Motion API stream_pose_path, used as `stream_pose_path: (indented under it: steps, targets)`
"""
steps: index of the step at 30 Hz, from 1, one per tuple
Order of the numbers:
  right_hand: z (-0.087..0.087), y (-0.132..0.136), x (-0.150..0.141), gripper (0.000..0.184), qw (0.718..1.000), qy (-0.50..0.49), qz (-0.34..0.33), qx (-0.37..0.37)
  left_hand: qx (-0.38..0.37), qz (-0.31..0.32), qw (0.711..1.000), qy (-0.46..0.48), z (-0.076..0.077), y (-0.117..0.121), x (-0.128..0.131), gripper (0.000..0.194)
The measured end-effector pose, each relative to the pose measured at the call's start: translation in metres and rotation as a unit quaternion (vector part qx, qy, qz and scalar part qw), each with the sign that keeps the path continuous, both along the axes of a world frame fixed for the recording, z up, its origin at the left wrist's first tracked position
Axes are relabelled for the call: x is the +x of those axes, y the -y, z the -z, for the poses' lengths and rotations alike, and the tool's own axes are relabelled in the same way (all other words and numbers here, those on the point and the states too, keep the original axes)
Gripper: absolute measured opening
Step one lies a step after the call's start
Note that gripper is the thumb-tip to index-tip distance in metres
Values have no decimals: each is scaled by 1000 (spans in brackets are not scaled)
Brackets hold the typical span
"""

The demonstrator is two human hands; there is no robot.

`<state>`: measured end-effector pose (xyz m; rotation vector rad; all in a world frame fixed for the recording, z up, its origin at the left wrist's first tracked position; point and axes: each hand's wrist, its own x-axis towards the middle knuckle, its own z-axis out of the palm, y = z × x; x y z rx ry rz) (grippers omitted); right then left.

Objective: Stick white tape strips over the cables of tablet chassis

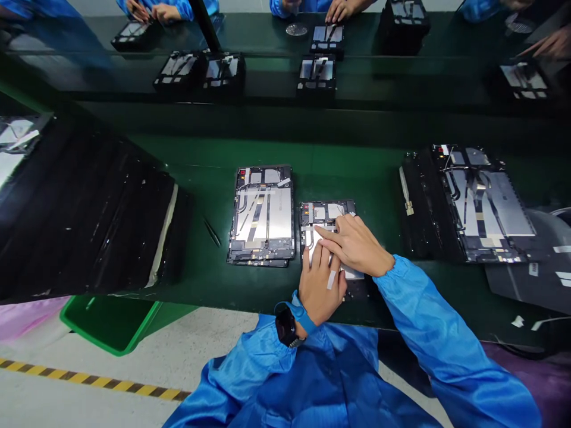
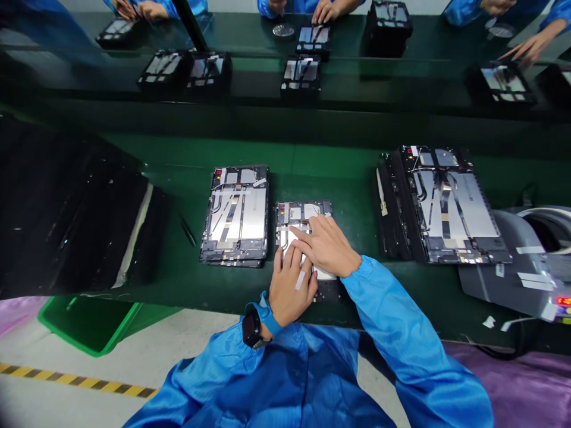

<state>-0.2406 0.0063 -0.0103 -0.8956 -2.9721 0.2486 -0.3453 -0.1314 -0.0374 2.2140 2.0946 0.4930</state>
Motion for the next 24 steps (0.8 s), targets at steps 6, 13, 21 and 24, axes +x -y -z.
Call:
stream_pose_path:
  steps: [6, 13, 21, 24]
  targets:
    - [-3, 0, 12, 55, 1000, -5, 26, 6, -6, 0, 1000, 1, -1, 1, -1, 51]
    - [-3, -1, 40, 52, 997, -14, 68, 16, -5, -1, 1000, 15, 1, -3, 1, 62]
    - [19, 41, 70, 52, 953, -195, 231, 7, 57, 25, 988, 143, -16, 39, -31, 63]
    - [41, 75, 77, 60, 897, -286, 332, -56, 49, -78, 974, 208, -11, 78, -37, 68]
